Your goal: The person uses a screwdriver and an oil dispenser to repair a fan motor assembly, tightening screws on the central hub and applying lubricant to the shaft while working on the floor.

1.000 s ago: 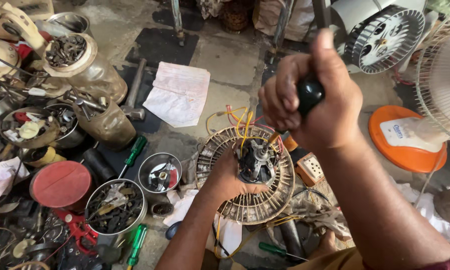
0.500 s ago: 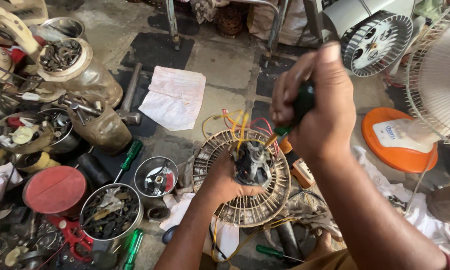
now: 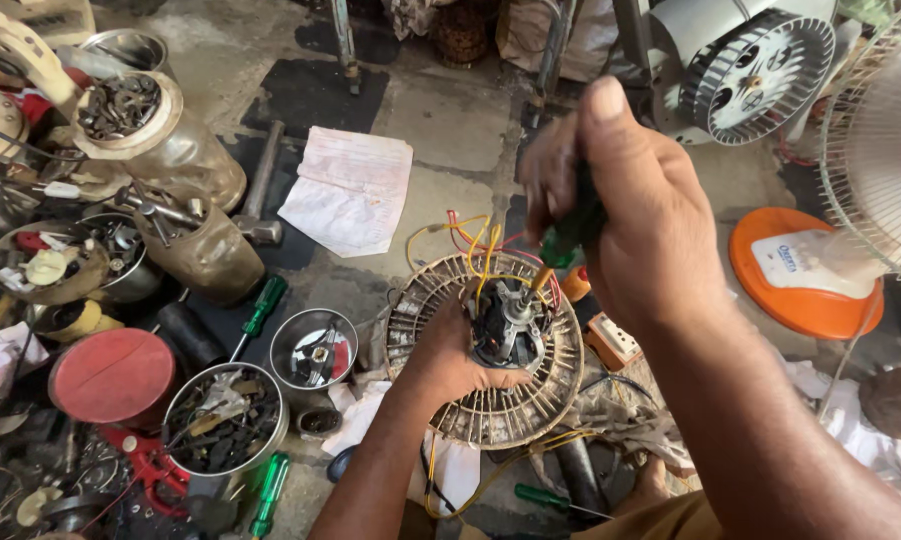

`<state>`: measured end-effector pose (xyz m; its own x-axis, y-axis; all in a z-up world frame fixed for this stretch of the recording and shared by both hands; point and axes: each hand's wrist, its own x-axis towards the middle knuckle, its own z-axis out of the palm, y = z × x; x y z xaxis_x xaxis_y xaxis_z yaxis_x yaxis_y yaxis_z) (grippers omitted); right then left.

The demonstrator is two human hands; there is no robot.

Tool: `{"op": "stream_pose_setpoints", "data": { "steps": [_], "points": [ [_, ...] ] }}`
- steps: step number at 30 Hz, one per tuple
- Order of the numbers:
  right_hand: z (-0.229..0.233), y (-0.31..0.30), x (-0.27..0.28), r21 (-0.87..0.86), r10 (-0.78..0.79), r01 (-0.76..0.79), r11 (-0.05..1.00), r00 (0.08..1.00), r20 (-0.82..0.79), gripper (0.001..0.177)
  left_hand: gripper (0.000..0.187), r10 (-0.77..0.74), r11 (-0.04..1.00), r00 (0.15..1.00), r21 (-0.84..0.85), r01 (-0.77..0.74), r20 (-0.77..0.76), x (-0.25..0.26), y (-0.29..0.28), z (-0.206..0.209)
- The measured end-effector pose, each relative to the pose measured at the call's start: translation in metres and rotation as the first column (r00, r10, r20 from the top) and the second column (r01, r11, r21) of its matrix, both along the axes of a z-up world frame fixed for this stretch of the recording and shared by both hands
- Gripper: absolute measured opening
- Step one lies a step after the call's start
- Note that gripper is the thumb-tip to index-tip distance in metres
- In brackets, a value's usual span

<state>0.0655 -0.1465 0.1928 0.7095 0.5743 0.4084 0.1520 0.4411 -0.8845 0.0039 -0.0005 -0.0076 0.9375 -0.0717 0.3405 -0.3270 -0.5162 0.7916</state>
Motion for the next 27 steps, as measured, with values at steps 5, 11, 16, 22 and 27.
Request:
{"op": "stream_pose_setpoints", "data": {
  "steps": [5,11,16,22,27],
  "points": [
    [0.015,-0.001,0.005,-0.033,0.144,-0.144,0.989,0.989,0.024,0.061,0.095,-0.021,1.0,0.998,0.005,0.021,0.064,0.0,0.0,0.0],
    [0.0,-0.006,0.005,0.04,-0.085,0.08,0.996,0.987,0.134,0.054,0.105,-0.015,0.992,1.0,-0.122,0.014,-0.008,0.001,-0.003,-0.001],
    [0.0,-0.007,0.015,-0.02,0.142,-0.141,0.99,0.987,0.079,0.055,0.096,-0.014,1.0,1.0,-0.004,0.014,0.003,0.002,-0.001,0.001],
    [-0.003,0.004,0.002,0.187,-0.014,-0.009,0.982,0.992,0.125,0.054,0.1,0.0,0.999,0.999,-0.054,0.002,0.042,0.0,0.0,0.008],
    [0.0,0.001,-0.015,0.011,-0.203,0.204,0.979,0.977,-0.072,0.031,0.105,0.011,0.993,0.997,-0.115,-0.02,-0.081,0.0,-0.001,0.007]
  ]
}}
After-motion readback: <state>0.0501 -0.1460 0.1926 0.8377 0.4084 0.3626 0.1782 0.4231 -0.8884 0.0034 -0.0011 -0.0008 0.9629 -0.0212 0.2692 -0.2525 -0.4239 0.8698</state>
